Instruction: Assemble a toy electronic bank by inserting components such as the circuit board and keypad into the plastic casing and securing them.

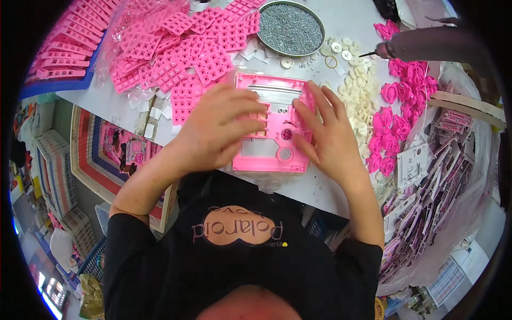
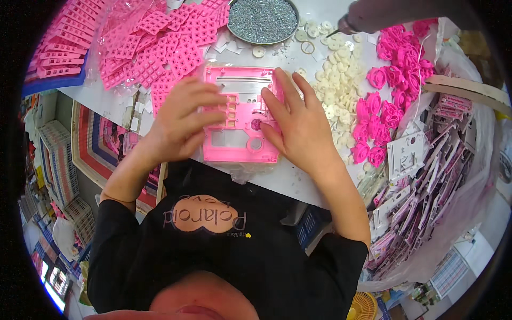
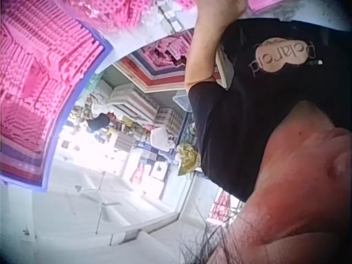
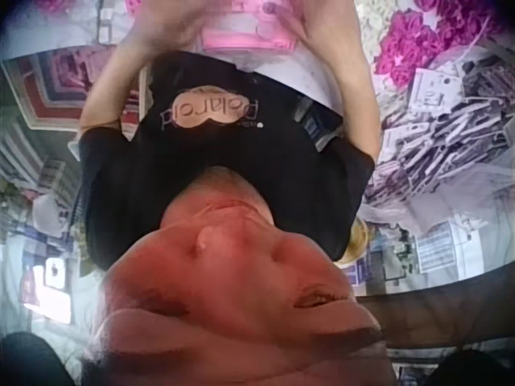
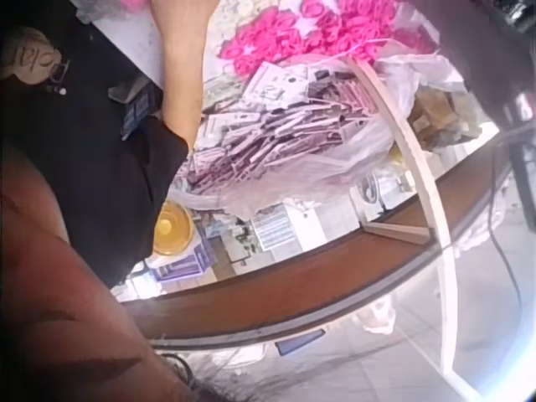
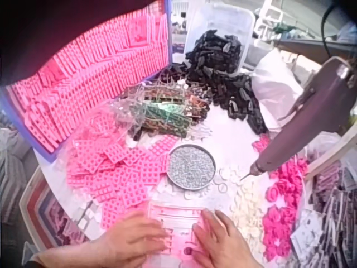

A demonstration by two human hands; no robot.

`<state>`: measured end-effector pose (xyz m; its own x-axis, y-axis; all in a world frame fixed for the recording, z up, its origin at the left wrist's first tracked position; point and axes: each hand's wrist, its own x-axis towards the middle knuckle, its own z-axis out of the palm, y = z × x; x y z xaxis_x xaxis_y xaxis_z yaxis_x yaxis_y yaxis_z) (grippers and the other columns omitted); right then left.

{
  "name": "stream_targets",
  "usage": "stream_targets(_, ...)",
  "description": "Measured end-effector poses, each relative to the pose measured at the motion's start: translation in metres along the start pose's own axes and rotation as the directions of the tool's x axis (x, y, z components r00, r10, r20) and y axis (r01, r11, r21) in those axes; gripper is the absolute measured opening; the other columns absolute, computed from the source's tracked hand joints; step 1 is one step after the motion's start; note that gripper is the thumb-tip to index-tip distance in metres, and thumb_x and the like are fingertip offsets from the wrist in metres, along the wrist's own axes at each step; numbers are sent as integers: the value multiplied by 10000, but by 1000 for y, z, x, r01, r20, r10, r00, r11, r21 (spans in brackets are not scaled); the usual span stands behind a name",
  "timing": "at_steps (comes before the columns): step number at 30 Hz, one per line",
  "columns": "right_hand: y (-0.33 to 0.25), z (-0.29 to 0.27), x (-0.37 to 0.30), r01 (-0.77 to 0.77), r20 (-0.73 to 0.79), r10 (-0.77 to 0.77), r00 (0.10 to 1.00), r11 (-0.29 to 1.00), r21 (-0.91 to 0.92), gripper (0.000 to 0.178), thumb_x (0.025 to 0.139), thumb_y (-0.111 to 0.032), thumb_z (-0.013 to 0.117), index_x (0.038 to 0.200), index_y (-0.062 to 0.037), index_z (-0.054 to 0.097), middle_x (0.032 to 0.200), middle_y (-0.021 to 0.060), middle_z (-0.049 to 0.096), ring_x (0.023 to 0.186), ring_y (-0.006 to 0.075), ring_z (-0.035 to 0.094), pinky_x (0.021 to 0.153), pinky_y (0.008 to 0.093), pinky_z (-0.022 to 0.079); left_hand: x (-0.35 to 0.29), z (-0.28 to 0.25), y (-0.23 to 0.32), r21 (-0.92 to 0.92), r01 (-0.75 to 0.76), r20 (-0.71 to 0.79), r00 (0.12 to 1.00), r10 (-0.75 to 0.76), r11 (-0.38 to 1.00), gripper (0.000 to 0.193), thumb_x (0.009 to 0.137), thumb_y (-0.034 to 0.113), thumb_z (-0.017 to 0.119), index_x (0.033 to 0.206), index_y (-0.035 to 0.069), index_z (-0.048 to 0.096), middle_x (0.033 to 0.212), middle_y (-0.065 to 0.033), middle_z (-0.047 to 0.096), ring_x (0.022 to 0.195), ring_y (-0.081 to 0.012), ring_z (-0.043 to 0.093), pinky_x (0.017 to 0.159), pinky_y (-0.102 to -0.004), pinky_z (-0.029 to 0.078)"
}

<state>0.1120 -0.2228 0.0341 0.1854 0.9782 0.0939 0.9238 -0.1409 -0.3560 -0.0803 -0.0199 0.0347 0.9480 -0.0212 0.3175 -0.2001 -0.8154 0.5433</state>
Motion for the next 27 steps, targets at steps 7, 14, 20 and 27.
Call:
stream_targets(7,39,-9,8,-220,-133,280,951,911,348,289,890,-182,688,1146,-49,691,1224,164,652,1028,346,650,855,439,539,-4,30,14,-26,-6,93,996,8,1000,385,790,170,742,1152,56,675,1249,-78,649,1208,-286,582,1056,-485,430)
stream_targets(14,94,-13,61,-414,-200,464,863,876,246,189,904,-156,652,1034,-42,727,864,131,738,710,287,713,661,375,541,-4,30,13,-49,-2,95,995,6,999,352,776,148,740,1115,68,685,1244,-73,646,1210,-287,577,1041,-484,432)
stream_targets(20,109,14,93,-290,-300,234,925,944,-158,207,886,-132,701,1069,-36,721,810,103,724,642,179,658,617,315,519,-3,32,14,-74,11,84,996,-5,997,339,769,131,740,1100,81,687,1245,-73,633,1215,-297,566,1031,-497,425)
stream_targets(27,47,-10,54,-199,-226,348,910,844,499,188,834,-10,730,1021,-17,718,884,82,740,765,167,699,673,279,537,-1,25,20,-343,189,-132,960,-246,920,182,884,93,679,1061,51,675,931,-66,690,813,-217,657,707,-336,521)
